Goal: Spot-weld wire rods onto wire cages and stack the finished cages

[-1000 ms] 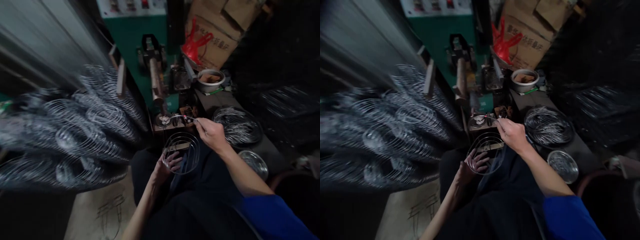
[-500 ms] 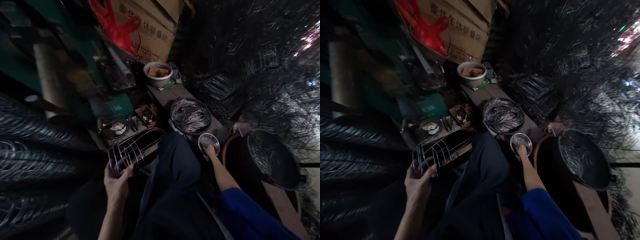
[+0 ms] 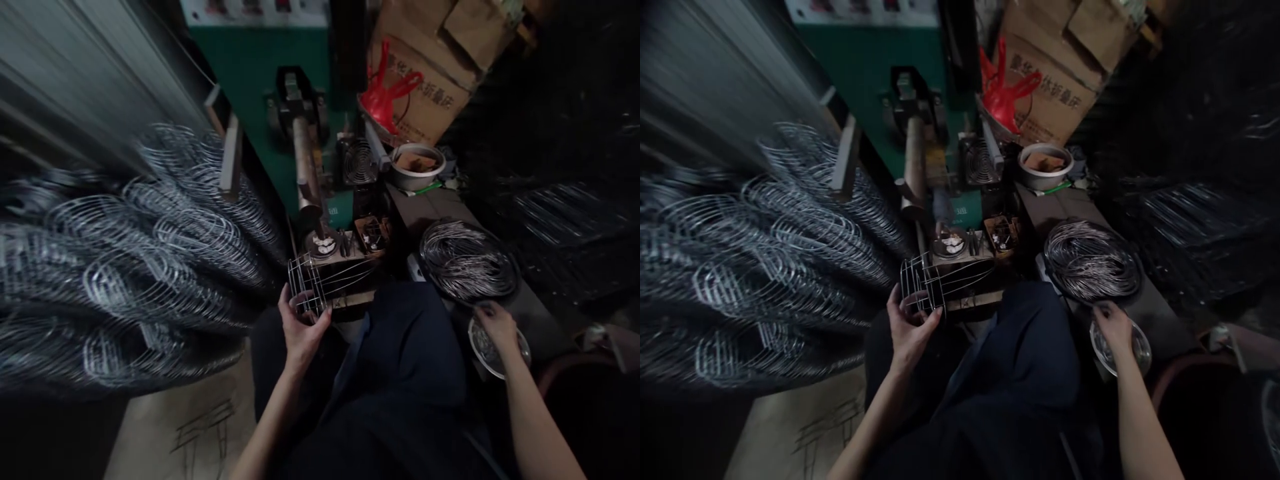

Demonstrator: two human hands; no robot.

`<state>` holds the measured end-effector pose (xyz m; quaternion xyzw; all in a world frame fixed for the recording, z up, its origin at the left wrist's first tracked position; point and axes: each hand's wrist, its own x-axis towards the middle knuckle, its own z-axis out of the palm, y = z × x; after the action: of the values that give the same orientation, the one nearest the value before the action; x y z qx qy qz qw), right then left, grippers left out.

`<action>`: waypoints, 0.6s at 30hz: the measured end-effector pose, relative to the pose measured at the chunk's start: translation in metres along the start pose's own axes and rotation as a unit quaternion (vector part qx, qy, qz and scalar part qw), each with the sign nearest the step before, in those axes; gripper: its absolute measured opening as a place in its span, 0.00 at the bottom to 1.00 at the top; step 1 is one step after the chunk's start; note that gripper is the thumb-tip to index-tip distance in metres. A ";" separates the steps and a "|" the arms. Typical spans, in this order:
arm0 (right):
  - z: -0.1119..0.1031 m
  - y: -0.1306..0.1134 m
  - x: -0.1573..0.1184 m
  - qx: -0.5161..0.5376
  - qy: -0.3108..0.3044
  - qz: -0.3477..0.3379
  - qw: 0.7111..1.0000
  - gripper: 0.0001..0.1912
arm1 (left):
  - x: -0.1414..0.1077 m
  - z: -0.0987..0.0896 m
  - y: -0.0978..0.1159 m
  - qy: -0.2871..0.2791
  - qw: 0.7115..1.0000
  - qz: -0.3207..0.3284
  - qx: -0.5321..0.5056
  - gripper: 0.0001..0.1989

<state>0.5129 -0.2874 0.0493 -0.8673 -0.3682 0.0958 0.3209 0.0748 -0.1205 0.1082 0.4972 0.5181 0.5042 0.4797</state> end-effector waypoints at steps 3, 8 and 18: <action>0.017 -0.116 0.011 0.122 -0.092 -0.155 0.976 0.17 | -0.001 -0.006 0.007 0.004 1.000 0.012 0.020 0.52; 0.057 -0.292 -0.006 0.101 -0.159 -0.484 0.855 0.10 | -0.003 -0.012 0.018 0.017 0.999 0.029 0.042 0.52; 0.104 -0.338 0.003 0.040 -0.174 -0.561 0.809 0.09 | 0.020 -0.028 0.017 0.057 0.992 0.056 0.102 0.52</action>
<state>0.2781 -0.0584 0.1808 -0.4653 -0.8358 0.0629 0.2844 0.0468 -0.1015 0.1260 0.5424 0.5647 0.5019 0.3675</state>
